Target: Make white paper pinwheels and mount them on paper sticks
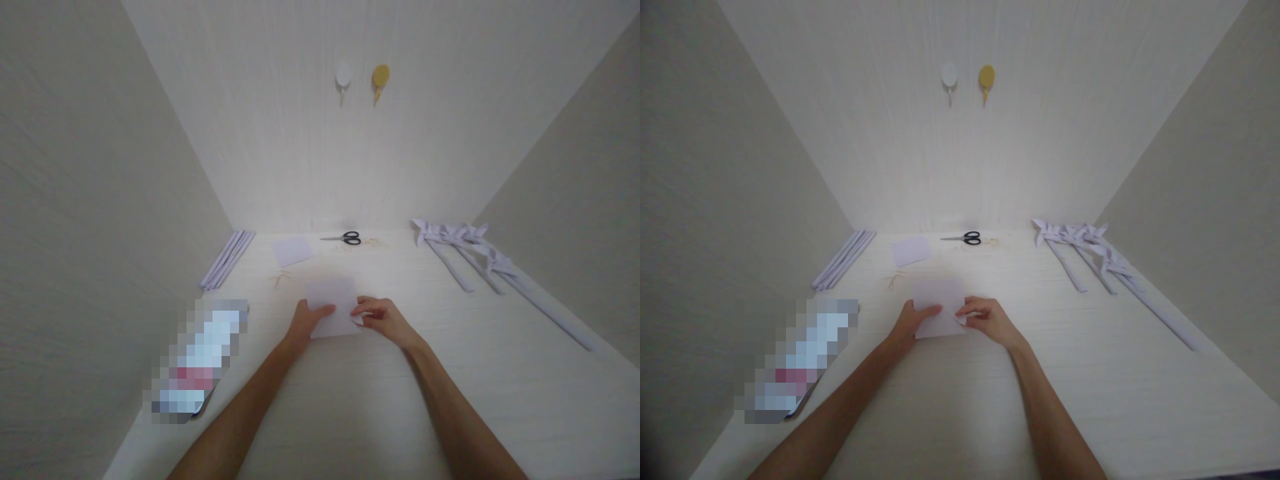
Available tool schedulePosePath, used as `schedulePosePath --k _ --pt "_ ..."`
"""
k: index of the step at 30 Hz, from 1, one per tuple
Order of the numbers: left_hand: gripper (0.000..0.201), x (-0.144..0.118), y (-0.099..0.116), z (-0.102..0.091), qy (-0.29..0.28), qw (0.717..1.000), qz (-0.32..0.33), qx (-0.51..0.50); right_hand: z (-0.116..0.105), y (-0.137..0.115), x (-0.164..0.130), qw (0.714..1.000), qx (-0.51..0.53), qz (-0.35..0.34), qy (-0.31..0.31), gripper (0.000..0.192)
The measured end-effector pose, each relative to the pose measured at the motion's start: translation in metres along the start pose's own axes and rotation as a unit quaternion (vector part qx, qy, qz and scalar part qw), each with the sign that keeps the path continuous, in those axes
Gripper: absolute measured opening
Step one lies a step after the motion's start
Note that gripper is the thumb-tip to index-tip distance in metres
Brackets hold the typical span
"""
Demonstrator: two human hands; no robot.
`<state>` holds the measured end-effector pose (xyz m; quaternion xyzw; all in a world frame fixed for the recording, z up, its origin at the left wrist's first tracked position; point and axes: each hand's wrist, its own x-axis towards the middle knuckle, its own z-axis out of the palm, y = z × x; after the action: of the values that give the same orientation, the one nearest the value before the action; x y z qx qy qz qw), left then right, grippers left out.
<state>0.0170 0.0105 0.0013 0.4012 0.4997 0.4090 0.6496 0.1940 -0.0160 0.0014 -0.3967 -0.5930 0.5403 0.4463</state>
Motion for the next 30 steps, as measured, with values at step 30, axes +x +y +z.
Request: schedulePosePath --k 30 --pt "0.027 0.001 -0.010 0.001 -0.008 0.998 0.035 0.051 0.022 0.014 0.011 0.991 -0.030 0.022 0.130 0.014"
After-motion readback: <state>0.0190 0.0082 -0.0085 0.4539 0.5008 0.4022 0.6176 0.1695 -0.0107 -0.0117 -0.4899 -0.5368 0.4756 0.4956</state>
